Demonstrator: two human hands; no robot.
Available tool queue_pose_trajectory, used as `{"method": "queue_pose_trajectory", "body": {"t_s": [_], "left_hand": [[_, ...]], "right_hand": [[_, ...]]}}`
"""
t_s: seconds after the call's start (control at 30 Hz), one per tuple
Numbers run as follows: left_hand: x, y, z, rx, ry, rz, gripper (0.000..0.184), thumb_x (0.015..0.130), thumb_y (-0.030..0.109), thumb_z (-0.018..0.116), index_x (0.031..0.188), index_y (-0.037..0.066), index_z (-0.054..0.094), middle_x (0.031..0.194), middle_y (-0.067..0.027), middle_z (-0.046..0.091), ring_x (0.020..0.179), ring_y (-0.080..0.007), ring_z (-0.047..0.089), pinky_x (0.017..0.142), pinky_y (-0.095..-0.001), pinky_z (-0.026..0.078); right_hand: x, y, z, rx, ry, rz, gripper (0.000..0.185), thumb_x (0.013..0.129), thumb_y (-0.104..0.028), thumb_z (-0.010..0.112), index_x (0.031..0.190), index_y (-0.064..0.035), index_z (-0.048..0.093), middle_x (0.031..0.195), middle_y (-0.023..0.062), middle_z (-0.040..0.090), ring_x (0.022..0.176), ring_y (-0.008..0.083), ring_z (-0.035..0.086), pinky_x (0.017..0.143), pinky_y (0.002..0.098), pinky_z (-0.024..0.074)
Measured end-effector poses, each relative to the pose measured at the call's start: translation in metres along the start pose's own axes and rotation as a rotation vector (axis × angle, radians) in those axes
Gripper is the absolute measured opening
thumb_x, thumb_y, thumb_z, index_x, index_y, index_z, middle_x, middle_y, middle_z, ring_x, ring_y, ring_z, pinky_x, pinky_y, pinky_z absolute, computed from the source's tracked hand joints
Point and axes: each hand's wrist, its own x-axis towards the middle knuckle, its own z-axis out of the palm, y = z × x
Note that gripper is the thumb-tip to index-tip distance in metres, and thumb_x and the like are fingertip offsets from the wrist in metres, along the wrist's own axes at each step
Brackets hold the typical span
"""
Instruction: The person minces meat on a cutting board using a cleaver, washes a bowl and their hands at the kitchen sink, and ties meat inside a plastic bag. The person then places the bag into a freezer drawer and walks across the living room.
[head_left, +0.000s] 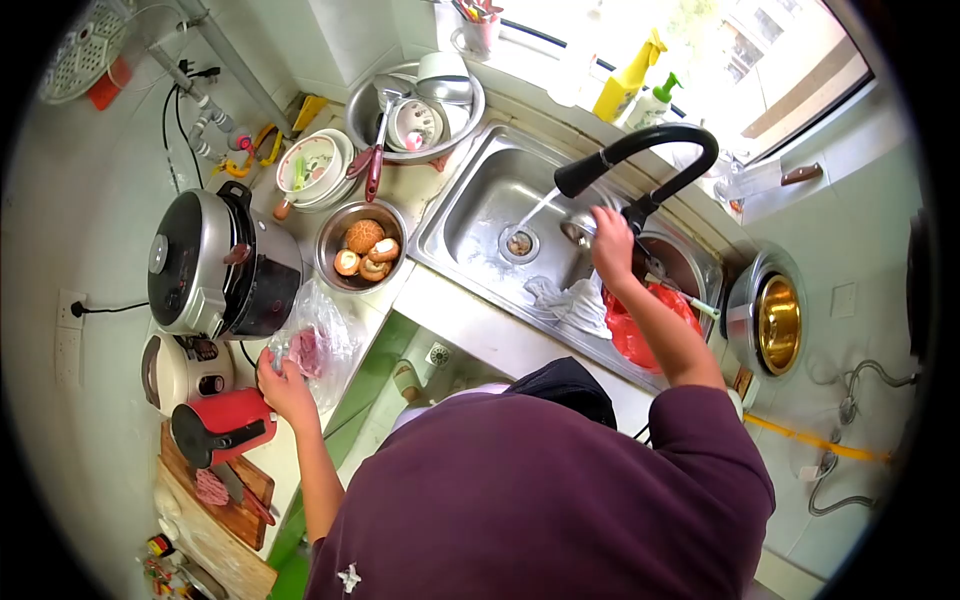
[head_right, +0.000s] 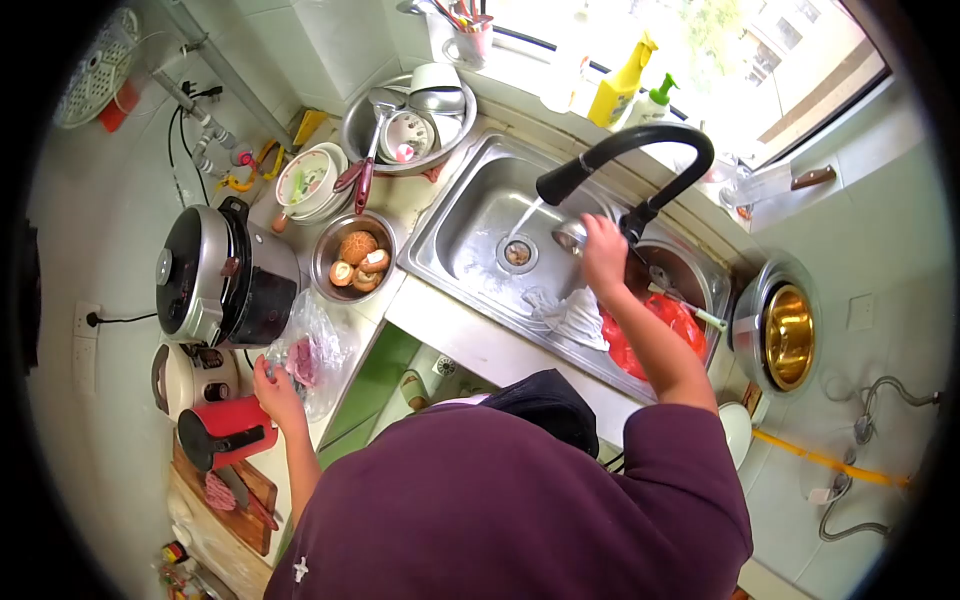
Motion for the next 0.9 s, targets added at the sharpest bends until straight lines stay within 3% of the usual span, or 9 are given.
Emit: {"method": "queue_pose_trajectory", "body": {"t_s": [0.17, 0.27, 0.37, 0.5, 0.63, 0.7, 0.73, 0.83, 0.9], "left_hand": [[-0.001, -0.005, 0.008, 0.019, 0.003, -0.017, 0.039, 0.088, 0.017, 0.055, 0.124, 0.003, 0.054, 0.115, -0.0132, 0.060, 0.104, -0.0323, 0.055, 0.088, -0.0424, 0.043], [-0.001, 0.008, 0.004, 0.016, -0.020, -0.032, 0.039, 0.087, 0.016, 0.054, 0.125, 0.005, 0.054, 0.115, -0.0125, 0.061, 0.099, -0.0310, 0.057, 0.086, -0.0421, 0.043], [-0.001, 0.002, 0.009, 0.021, -0.026, -0.031, 0.039, 0.087, 0.015, 0.055, 0.124, 0.005, 0.054, 0.115, -0.0117, 0.061, 0.097, -0.0301, 0.058, 0.086, -0.0420, 0.042], [0.000, 0.001, 0.004, 0.036, -0.035, -0.015, 0.039, 0.087, 0.015, 0.055, 0.124, 0.005, 0.054, 0.115, -0.0110, 0.061, 0.099, -0.0307, 0.056, 0.086, -0.0412, 0.042], [0.000, -0.001, -0.001, 0.057, -0.029, -0.032, 0.039, 0.087, 0.017, 0.056, 0.124, 0.006, 0.053, 0.115, -0.0106, 0.060, 0.101, -0.0310, 0.055, 0.087, -0.0427, 0.040], [-0.003, -0.002, -0.001, 0.036, -0.036, -0.053, 0.039, 0.087, 0.017, 0.057, 0.125, 0.006, 0.053, 0.115, -0.0107, 0.060, 0.102, -0.0312, 0.055, 0.087, -0.0431, 0.040], [-0.003, -0.003, -0.001, 0.028, -0.042, -0.057, 0.040, 0.087, 0.018, 0.057, 0.125, 0.006, 0.053, 0.115, -0.0108, 0.060, 0.102, -0.0313, 0.054, 0.087, -0.0433, 0.039], [-0.004, -0.013, 0.001, 0.059, 0.020, 0.025, 0.040, 0.088, 0.018, 0.057, 0.125, 0.005, 0.053, 0.115, -0.0113, 0.060, 0.102, -0.0312, 0.054, 0.088, -0.0433, 0.039], [-0.007, -0.013, -0.002, 0.031, -0.016, -0.018, 0.040, 0.088, 0.018, 0.057, 0.125, 0.005, 0.053, 0.114, -0.0123, 0.060, 0.100, -0.0312, 0.054, 0.087, -0.0429, 0.040]], "right_hand": [[-0.041, 0.109, 0.021, 0.479, -0.194, 0.476, 0.039, 0.079, -0.004, 0.041, 0.114, 0.0011, 0.057, 0.108, 0.0206, 0.063, 0.104, 0.0332, 0.059, 0.094, 0.0367, 0.0438], [-0.033, 0.100, -0.003, 0.396, -0.211, 0.466, 0.039, 0.079, -0.004, 0.042, 0.114, 0.0006, 0.057, 0.107, 0.0215, 0.063, 0.105, 0.0330, 0.059, 0.094, 0.0366, 0.0437], [-0.037, 0.097, 0.004, 0.249, -0.154, 0.297, 0.039, 0.080, -0.003, 0.043, 0.117, -0.0023, 0.056, 0.110, 0.0222, 0.061, 0.105, 0.0375, 0.058, 0.092, 0.0410, 0.0445], [-0.016, 0.009, -0.031, 0.196, -0.149, 0.033, 0.043, 0.076, 0.009, 0.043, 0.117, 0.0001, 0.055, 0.115, 0.0220, 0.059, 0.108, 0.0380, 0.056, 0.095, 0.0408, 0.0435], [-0.003, -0.029, 0.010, 0.724, -0.147, 0.049, 0.055, 0.074, 0.010, 0.045, 0.128, -0.0015, 0.049, 0.120, 0.0195, 0.058, 0.113, 0.0370, 0.055, 0.099, 0.0394, 0.0419], [-0.004, -0.053, 0.029, 0.065, -0.321, 0.128, 0.058, 0.078, 0.006, 0.048, 0.134, -0.0064, 0.046, 0.116, 0.0152, 0.059, 0.108, 0.0356, 0.056, 0.095, 0.0406, 0.0431], [-0.008, -0.065, 0.024, -0.239, -0.359, -0.164, 0.055, 0.082, 0.001, 0.049, 0.136, -0.0110, 0.045, 0.109, 0.0123, 0.060, 0.101, 0.0346, 0.057, 0.088, 0.0435, 0.0457], [0.003, -0.095, 0.053, 0.081, -0.200, -0.051, 0.052, 0.084, -0.001, 0.048, 0.135, -0.0121, 0.046, 0.108, 0.0132, 0.058, 0.098, 0.0356, 0.056, 0.081, 0.0465, 0.0474], [0.008, -0.109, 0.057, 0.153, -0.182, -0.129, 0.050, 0.084, -0.002, 0.048, 0.132, -0.0113, 0.048, 0.108, 0.0142, 0.059, 0.100, 0.0351, 0.056, 0.081, 0.0456, 0.0478]]}}
